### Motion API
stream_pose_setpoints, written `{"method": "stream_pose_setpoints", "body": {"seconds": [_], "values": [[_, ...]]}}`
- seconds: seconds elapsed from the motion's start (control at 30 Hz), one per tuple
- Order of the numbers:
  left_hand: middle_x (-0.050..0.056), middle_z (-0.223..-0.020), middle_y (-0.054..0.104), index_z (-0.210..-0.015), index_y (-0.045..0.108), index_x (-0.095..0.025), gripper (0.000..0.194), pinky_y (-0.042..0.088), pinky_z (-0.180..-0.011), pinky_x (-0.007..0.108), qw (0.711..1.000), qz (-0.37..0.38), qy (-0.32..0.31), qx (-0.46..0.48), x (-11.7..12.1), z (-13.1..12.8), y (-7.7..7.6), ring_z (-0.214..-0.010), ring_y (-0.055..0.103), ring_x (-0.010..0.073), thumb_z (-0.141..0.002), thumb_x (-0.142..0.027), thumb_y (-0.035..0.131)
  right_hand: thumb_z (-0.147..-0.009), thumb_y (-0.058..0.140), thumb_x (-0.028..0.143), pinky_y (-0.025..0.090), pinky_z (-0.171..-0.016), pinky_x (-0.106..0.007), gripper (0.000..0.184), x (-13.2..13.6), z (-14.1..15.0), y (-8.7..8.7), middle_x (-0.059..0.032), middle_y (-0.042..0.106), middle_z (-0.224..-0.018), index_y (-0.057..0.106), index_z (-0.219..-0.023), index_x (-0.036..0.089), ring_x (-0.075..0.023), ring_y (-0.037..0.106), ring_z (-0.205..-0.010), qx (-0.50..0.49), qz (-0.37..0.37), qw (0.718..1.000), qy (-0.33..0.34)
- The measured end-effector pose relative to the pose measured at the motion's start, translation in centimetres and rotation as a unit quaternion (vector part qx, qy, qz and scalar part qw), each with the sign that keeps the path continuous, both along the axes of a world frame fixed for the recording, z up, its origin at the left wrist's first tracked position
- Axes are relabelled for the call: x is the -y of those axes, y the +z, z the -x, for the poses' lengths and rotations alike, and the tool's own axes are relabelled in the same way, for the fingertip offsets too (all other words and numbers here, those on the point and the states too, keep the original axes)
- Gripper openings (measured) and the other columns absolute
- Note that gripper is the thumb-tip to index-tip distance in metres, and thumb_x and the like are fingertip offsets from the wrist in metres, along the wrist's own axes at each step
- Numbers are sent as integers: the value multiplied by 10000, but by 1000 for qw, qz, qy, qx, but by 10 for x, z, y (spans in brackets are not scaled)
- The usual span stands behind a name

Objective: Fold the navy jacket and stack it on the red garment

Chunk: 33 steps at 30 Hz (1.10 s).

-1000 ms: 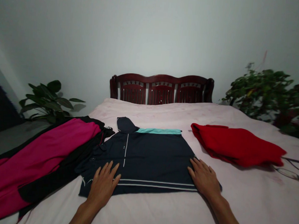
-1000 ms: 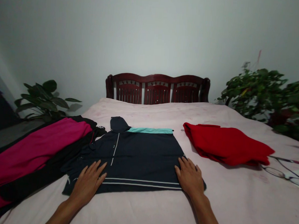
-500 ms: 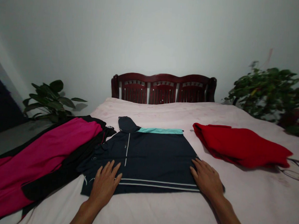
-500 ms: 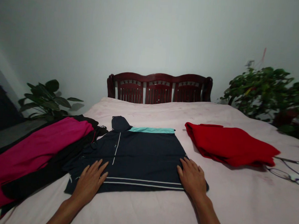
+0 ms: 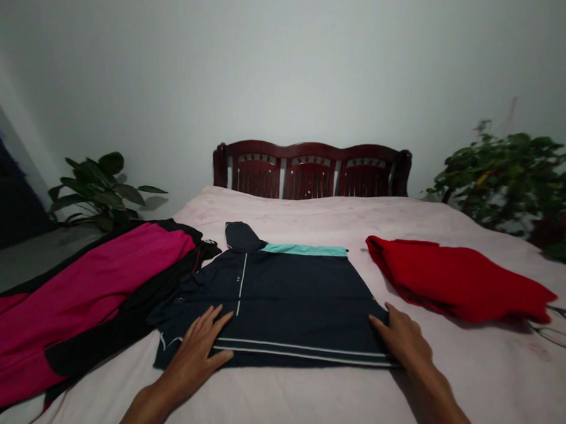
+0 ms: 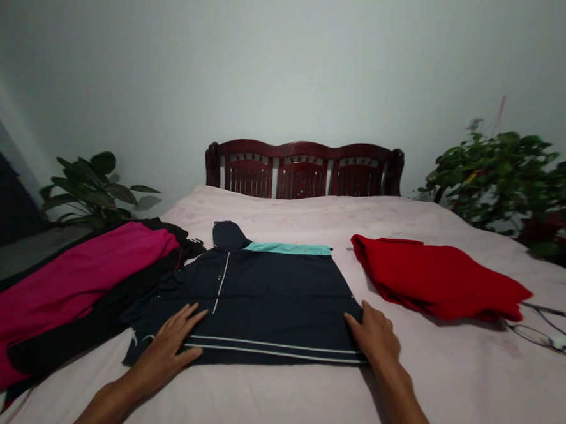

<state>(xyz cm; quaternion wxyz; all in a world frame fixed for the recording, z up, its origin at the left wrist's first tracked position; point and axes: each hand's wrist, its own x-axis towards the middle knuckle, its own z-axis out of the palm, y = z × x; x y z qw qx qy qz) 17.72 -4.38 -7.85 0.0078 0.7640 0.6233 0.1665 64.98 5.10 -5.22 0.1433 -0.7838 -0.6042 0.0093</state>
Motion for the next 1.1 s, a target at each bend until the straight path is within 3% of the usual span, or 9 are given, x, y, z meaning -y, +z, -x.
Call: {"method": "stream_pose_setpoints", "body": {"seconds": [0.1,0.23,0.37,0.57,0.73,0.83,0.93,1.0,1.1], "values": [[50,-1522,455,-1427,481,-359,620,359,-1143,519,999,-28,-38,11,10,9,3,-1433,362,305,-839,-274,657,-858,474,564,533,-762,-475,707,-7,-8,6,-241,626,-1297,503,-1404,116,-383,660,-1074,-34,24,999,-3],[55,-1239,638,-1265,615,-321,372,500,-972,399,996,-39,-79,13,11,7,11,-1156,595,239,-914,-212,557,-823,539,455,528,-800,-406,644,-15,-14,12,-184,675,-1249,518,-1381,137,-327,684,-1054,-92,50,993,55],[39,-1001,682,-1098,663,-266,243,502,-828,320,992,-27,-127,0,13,-7,20,-936,635,194,-971,-202,466,-786,576,472,532,-801,-371,625,-9,-33,22,-149,698,-1218,571,-1335,173,-311,694,-1034,-129,18,989,75],[-3,-948,697,-971,666,-276,150,485,-777,241,974,96,-203,33,30,-27,54,-873,650,152,-970,-316,521,-842,514,442,533,-872,-411,547,17,-69,33,-150,671,-1261,613,-1315,183,-335,656,-1119,-16,126,990,58],[20,-1143,708,-1138,668,-271,324,486,-949,295,969,144,-184,78,-31,-53,90,-1074,653,180,-1012,-411,406,-937,399,376,453,-1021,-511,540,-8,8,56,-226,580,-1366,578,-1355,84,-369,561,-1254,99,44,976,190],[99,-1497,505,-1397,526,-217,475,313,-1174,441,976,104,-192,12,-93,-74,81,-1414,412,264,-996,-450,421,-949,436,391,307,-1166,-499,579,-39,90,59,-177,428,-1527,476,-1460,124,-330,366,-1432,60,27,937,343],[119,-1601,335,-1494,409,-219,594,200,-1213,522,978,80,-181,-59,-145,-81,52,-1499,239,304,-982,-519,410,-968,419,454,231,-1200,-505,625,-70,145,42,-151,319,-1590,399,-1512,147,-317,266,-1480,41,53,892,446],[111,-1614,305,-1518,366,-252,610,195,-1211,527,981,71,-162,-76,-165,-73,31,-1502,230,301,-984,-546,378,-982,377,489,210,-1205,-508,637,-93,150,23,-142,297,-1600,371,-1526,159,-305,248,-1487,41,65,881,468],[78,-1627,281,-1541,303,-297,606,183,-1217,509,984,58,-151,-74,-178,-46,9,-1506,228,269,-993,-554,337,-984,349,525,203,-1207,-504,641,-127,111,-2,-124,292,-1605,365,-1530,190,-286,253,-1487,56,60,898,431]]}}
